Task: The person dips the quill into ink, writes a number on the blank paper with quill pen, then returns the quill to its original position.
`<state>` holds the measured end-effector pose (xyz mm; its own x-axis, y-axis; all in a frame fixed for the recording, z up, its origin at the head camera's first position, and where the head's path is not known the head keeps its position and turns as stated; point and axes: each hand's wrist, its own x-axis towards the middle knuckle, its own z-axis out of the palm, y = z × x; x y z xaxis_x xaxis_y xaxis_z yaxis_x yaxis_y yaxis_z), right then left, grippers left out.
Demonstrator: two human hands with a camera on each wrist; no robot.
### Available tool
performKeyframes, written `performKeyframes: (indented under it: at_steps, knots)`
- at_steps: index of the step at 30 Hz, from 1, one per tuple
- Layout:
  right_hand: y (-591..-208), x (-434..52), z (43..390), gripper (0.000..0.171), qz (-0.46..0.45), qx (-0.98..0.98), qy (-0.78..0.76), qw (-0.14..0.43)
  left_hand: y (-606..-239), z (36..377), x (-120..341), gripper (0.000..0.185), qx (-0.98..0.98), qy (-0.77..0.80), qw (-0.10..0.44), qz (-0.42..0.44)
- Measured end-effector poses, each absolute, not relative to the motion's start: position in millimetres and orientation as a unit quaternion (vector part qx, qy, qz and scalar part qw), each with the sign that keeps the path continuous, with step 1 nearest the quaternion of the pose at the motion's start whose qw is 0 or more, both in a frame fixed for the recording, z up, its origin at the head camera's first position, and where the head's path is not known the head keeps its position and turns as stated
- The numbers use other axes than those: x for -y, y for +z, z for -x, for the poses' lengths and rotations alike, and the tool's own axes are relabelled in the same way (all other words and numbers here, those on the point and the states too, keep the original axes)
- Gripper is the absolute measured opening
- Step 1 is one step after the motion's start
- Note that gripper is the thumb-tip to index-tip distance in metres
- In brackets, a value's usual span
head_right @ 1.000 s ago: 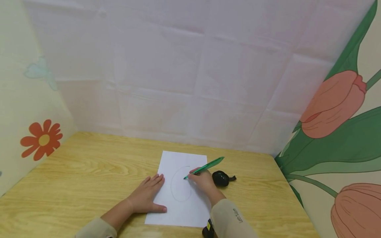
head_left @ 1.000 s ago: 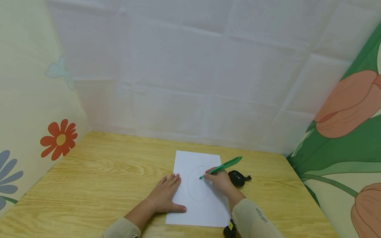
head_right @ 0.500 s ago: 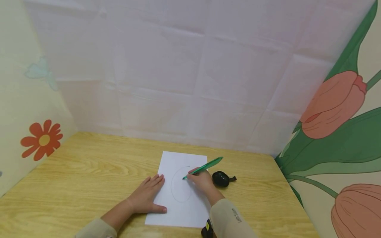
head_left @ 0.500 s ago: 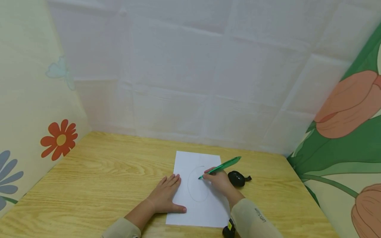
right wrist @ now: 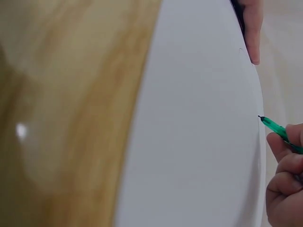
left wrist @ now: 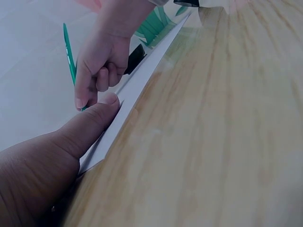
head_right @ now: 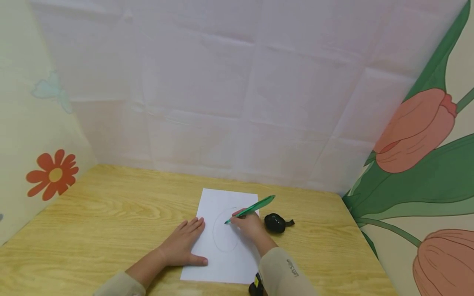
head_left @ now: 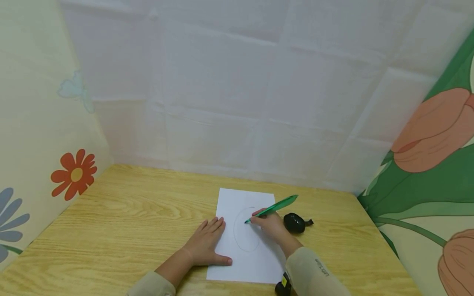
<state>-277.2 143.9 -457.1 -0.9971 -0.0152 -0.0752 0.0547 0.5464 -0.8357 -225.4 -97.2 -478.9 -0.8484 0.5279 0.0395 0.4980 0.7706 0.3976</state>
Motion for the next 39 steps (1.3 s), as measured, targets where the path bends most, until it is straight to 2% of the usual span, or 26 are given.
performKeyframes:
  at_steps: [39]
  knots:
    - [-454, -132, 276, 0.019, 0.011, -0.877, -0.480, 0.036, -474, 224, 97, 0.114, -0.937, 0.205, 0.029, -0.280]
